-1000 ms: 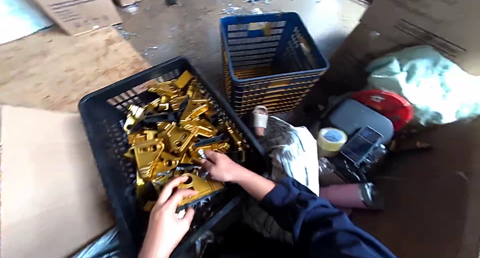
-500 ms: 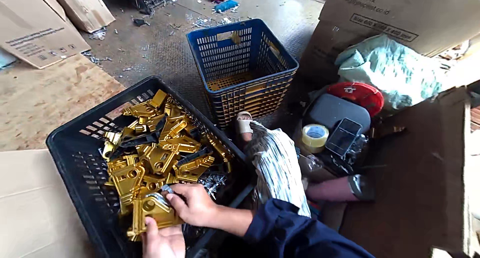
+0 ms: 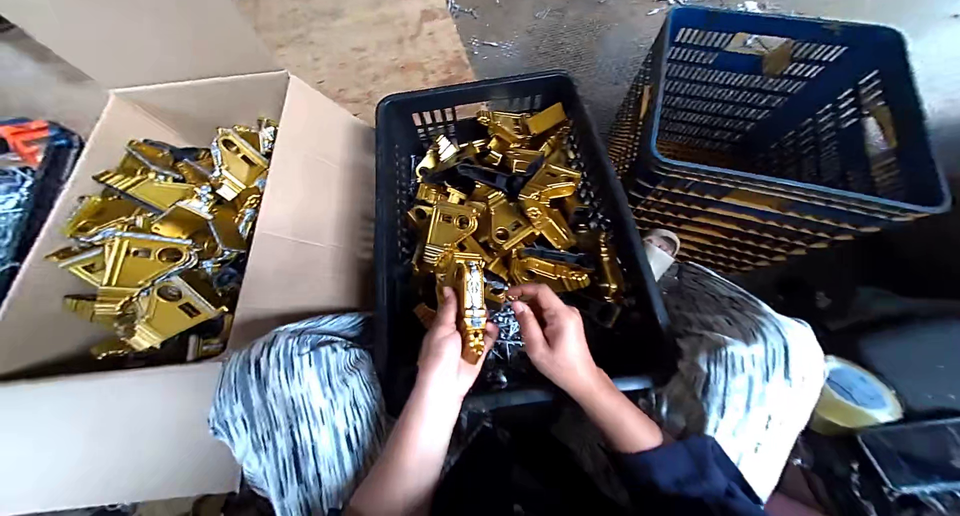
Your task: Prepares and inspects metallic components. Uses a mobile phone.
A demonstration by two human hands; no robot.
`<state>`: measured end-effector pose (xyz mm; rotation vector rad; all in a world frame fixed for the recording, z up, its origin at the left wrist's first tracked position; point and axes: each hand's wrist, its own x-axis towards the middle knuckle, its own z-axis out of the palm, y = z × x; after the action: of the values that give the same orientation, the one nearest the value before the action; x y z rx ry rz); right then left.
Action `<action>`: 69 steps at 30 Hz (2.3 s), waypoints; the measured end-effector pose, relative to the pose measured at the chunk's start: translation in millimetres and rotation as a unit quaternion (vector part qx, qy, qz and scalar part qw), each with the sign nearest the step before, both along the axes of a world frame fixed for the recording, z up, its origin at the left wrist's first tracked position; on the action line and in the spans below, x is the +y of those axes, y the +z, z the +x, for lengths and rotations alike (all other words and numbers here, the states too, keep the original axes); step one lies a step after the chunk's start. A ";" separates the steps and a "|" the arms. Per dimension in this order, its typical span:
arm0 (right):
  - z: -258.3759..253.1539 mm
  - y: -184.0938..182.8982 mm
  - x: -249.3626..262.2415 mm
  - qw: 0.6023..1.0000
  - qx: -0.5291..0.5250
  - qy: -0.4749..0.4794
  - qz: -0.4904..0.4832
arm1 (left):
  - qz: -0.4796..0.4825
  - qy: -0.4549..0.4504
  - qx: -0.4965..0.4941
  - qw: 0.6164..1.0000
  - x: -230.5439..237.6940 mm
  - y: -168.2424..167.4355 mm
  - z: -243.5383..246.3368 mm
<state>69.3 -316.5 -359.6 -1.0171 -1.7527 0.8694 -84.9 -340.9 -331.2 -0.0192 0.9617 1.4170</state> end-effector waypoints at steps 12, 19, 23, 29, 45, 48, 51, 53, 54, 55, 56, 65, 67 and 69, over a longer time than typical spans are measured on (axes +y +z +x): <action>-13.2 -8.5 21.2 0.758 -0.537 0.225 -0.293 | 0.134 -0.031 0.117 0.983 -14.5 -1.1 -13.5; 20.7 -7.6 33.8 0.862 -0.404 0.206 -0.226 | 0.150 0.008 0.336 0.930 -10.3 -9.7 -20.5; 39.9 -9.3 31.5 0.966 -0.083 0.134 -0.203 | 0.073 0.052 0.301 0.949 -4.7 -6.9 -24.3; 38.1 -5.4 41.3 0.909 -0.400 0.078 -0.086 | 0.132 0.029 0.401 0.906 -6.6 -11.9 -23.3; 15.6 3.8 31.2 0.984 -0.113 0.044 0.134 | 0.117 -0.207 0.455 0.858 -9.4 -28.0 -18.7; 7.9 -5.9 27.0 0.977 -0.142 0.038 0.155 | 0.135 -0.240 0.488 0.829 -9.9 -28.5 -17.3; 4.0 -12.0 20.4 0.974 -0.155 0.043 0.158 | 0.136 -0.249 0.541 0.792 -12.8 -29.5 -14.0; 2.5 -13.9 17.3 0.976 -0.154 0.043 0.150 | 0.131 -0.226 0.554 0.790 -13.6 -31.9 -8.2; 2.2 -13.4 16.6 0.976 -0.154 0.043 0.147 | 0.126 -0.207 0.553 0.797 -13.5 -33.2 -5.3; 2.1 -12.4 16.3 0.976 -0.157 0.040 0.147 | 0.119 -0.191 0.551 0.804 -13.0 -33.8 -3.4; 2.4 -10.9 15.7 0.975 -0.159 0.038 0.148 | 0.109 -0.176 0.556 0.805 -12.3 -33.1 -2.7; 4.2 -14.0 15.2 0.993 -0.082 0.035 0.082 | 0.155 -0.038 0.617 0.771 -3.7 -30.3 -22.3; 7.3 -12.6 14.5 0.998 -0.019 0.061 0.029 | 0.184 -0.046 0.562 0.805 -3.6 -34.2 -27.1; 14.9 -4.8 15.5 0.987 0.073 0.122 -0.074 | 0.214 -0.065 0.483 0.847 -5.8 -33.8 -29.4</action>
<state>84.3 -301.0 -364.4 -0.8191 -1.7286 1.2126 -114.3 -346.7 -365.0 1.1735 1.3782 1.4767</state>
